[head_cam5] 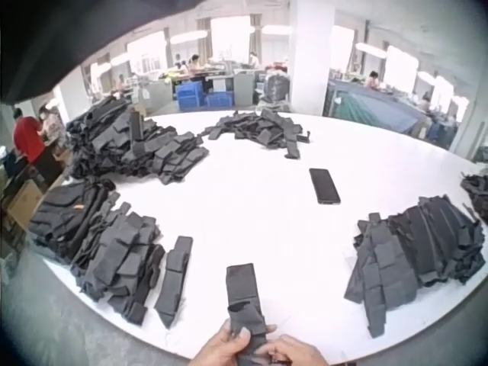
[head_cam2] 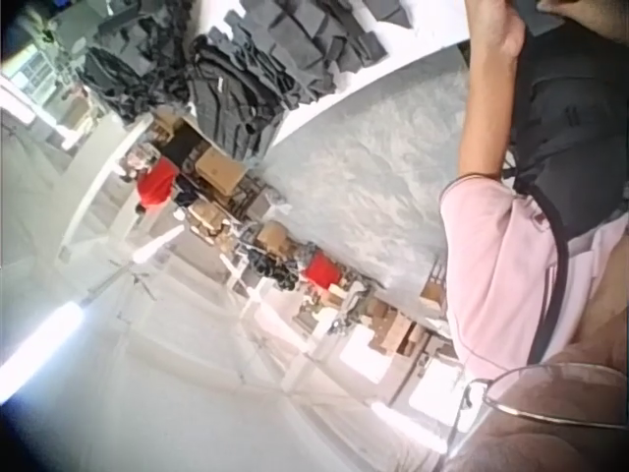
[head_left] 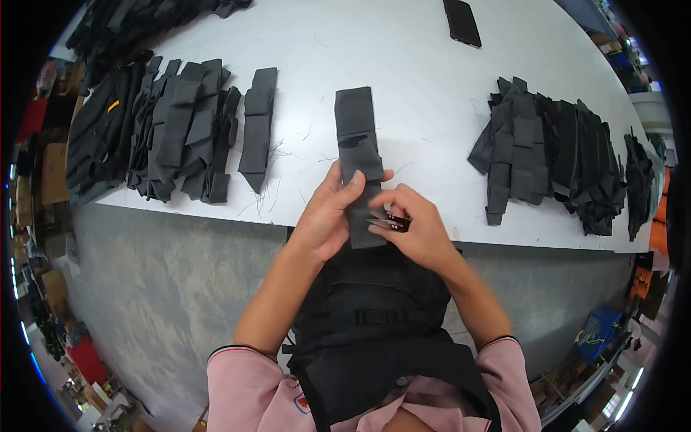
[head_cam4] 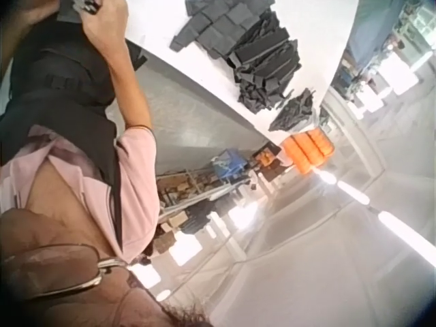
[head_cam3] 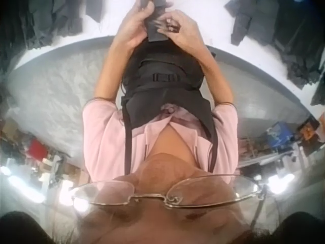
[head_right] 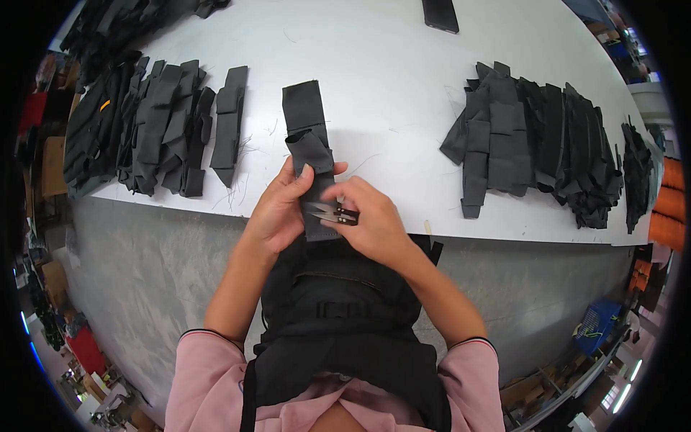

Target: Trimming excess threads or material from black fabric strips using snips.

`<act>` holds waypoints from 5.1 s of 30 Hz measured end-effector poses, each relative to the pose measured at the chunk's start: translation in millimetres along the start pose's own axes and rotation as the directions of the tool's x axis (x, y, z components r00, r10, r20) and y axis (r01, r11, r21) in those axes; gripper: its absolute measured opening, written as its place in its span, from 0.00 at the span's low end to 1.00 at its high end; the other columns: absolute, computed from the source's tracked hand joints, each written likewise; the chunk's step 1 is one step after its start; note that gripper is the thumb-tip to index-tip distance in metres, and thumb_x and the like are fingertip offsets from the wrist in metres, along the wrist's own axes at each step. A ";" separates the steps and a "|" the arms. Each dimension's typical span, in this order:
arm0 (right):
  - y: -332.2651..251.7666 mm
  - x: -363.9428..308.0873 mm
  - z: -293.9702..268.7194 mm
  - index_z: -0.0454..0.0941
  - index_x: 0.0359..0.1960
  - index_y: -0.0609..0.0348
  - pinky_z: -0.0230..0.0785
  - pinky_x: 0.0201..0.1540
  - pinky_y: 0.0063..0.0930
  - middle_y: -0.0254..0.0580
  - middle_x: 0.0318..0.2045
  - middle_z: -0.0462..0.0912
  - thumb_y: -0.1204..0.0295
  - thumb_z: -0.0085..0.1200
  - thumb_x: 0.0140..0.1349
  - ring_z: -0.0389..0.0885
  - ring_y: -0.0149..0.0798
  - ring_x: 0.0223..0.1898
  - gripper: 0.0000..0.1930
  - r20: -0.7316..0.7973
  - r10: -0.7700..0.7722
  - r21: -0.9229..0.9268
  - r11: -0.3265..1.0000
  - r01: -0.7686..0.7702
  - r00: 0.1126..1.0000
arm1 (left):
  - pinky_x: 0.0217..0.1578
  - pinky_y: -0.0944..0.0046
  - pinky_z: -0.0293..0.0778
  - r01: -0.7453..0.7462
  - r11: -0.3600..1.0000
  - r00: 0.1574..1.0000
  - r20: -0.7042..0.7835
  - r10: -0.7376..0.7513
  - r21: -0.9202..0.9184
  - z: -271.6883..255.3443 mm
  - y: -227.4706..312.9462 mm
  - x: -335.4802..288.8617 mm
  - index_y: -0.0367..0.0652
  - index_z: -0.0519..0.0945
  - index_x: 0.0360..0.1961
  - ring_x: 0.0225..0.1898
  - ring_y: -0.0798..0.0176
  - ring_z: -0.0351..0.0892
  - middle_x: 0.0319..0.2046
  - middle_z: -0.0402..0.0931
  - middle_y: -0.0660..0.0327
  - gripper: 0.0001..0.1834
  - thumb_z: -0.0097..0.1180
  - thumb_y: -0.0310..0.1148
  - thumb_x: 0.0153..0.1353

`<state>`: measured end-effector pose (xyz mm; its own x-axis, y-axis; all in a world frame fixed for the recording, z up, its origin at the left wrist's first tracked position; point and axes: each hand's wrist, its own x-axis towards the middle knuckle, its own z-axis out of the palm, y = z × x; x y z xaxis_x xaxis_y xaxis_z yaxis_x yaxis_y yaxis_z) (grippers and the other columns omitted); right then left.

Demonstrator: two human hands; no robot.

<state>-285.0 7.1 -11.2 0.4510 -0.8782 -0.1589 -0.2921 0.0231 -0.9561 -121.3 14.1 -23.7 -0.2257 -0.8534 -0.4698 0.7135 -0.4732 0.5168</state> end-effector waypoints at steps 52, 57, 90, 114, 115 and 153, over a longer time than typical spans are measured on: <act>-7.5 -30.6 -1.8 0.78 0.37 0.54 0.61 0.22 0.29 0.35 0.25 0.70 0.74 0.62 0.44 0.69 0.37 0.20 0.15 -0.042 -0.399 -0.635 0.718 0.284 0.916 | 0.27 0.68 0.76 -0.072 0.968 0.985 -0.135 0.107 0.242 2.8 0.7 -6.4 0.41 0.66 0.50 0.28 0.67 0.78 0.39 0.78 0.53 0.14 0.44 0.35 0.67; -7.3 -39.7 -1.9 0.78 0.37 0.53 0.60 0.21 0.29 0.34 0.23 0.68 0.74 0.63 0.44 0.69 0.37 0.19 0.15 -0.113 -0.385 -0.608 0.756 0.243 0.916 | 0.27 0.67 0.76 -0.047 0.969 0.985 -0.147 0.085 0.243 3.8 1.8 -6.2 0.41 0.65 0.50 0.28 0.66 0.78 0.40 0.78 0.53 0.14 0.44 0.35 0.67; -19.0 -16.1 8.5 0.72 0.30 0.56 0.66 0.22 0.30 0.39 0.34 0.71 0.74 0.62 0.46 0.76 0.40 0.24 0.11 0.115 -0.282 -0.609 0.738 0.292 0.952 | 0.33 0.64 0.79 -0.068 0.993 0.995 -0.061 0.074 0.096 -1.5 -2.8 -10.4 0.38 0.63 0.53 0.34 0.61 0.79 0.41 0.75 0.48 0.18 0.44 0.38 0.67; 28.3 15.9 5.7 0.73 0.35 0.61 0.64 0.22 0.23 0.37 0.25 0.66 0.88 0.52 0.44 0.69 0.32 0.21 0.15 -0.254 -0.405 -0.358 0.883 0.304 0.878 | 0.37 0.64 0.75 0.030 0.963 0.998 0.050 -0.045 0.267 5.7 -16.4 -37.6 0.45 0.43 0.69 0.34 0.61 0.78 0.48 0.70 0.49 0.34 0.40 0.27 0.64; 29.7 20.9 5.9 0.71 0.33 0.62 0.62 0.22 0.21 0.35 0.25 0.66 0.86 0.51 0.49 0.67 0.30 0.20 0.10 -0.349 -0.378 -0.220 0.923 0.317 0.858 | 0.34 0.64 0.76 0.023 0.973 0.999 0.022 -0.029 0.229 8.1 -17.3 -41.6 0.48 0.47 0.67 0.31 0.58 0.79 0.49 0.70 0.46 0.33 0.47 0.29 0.63; 4.9 -21.7 -13.2 0.77 0.36 0.56 0.64 0.22 0.29 0.36 0.24 0.77 0.74 0.61 0.48 0.75 0.39 0.21 0.11 -0.272 -0.448 -0.525 0.811 0.259 0.852 | 0.63 0.60 0.49 -0.356 0.708 0.933 0.191 0.305 0.610 -12.9 -17.1 -20.4 0.35 0.76 0.46 0.65 0.58 0.53 0.60 0.62 0.57 0.17 0.55 0.34 0.60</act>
<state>-307.3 20.0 -9.3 0.2857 -0.8882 0.3599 -0.5627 -0.4595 -0.6872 -120.3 42.4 -32.2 -0.1193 -0.9823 -0.1441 0.1804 -0.1642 0.9698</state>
